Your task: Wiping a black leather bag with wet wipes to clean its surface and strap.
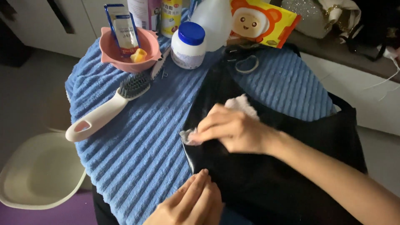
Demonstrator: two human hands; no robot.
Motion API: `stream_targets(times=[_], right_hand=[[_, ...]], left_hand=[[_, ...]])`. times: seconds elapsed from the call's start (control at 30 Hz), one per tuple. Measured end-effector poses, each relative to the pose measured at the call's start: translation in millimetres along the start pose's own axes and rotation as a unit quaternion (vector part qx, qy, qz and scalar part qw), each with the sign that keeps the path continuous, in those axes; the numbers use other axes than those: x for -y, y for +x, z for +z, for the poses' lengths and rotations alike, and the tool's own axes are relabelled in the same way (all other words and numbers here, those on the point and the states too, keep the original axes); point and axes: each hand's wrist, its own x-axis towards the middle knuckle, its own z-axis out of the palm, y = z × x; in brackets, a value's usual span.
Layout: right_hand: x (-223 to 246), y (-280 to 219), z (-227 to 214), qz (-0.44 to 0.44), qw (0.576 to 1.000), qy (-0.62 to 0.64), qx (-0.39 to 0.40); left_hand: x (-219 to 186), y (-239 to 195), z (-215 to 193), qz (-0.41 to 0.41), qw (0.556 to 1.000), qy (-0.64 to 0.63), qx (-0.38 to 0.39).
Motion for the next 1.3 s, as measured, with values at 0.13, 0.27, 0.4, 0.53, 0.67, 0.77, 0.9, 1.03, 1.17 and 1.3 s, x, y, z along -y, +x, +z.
stream_targets(times=[0.13, 0.27, 0.4, 0.53, 0.67, 0.77, 0.9, 1.03, 1.17, 1.3], right_hand=[[-61, -18, -18, 0.050, 0.976, -0.211, -0.026], [-41, -11, -18, 0.113, 0.975, -0.187, -0.038], [21, -6, 2, 0.011, 1.000, -0.003, -0.011], [-8, -7, -4, -0.036, 0.996, -0.079, 0.011], [-69, -8, -20, 0.071, 0.956, -0.283, 0.005], [-87, -4, -25, 0.182, 0.929, -0.322, 0.017], [-78, 1, -6, 0.179, 0.853, -0.490, 0.007], [-45, 17, -27, 0.344, 0.912, -0.218, 0.046], [-102, -18, -62, 0.431, 0.875, -0.150, -0.160], [-84, 6, -81, 0.316, 0.909, -0.265, -0.061]], left_hand=[[0, -4, 0, -0.011, 1.000, -0.011, 0.001], [10, -10, -5, -0.017, 0.992, -0.120, 0.034], [13, -9, -3, -0.027, 0.991, -0.126, 0.019], [12, -7, -3, -0.052, 0.980, -0.182, 0.056], [10, -7, -2, -0.044, 0.986, -0.150, 0.054], [11, -7, -3, -0.040, 0.986, -0.152, 0.061], [12, -2, -12, -0.062, 0.973, -0.201, 0.092], [24, 11, -22, -0.115, 0.949, -0.288, 0.052], [41, 0, -23, -0.307, 0.926, -0.208, 0.075], [59, -15, -12, -0.290, 0.911, -0.210, 0.205]])
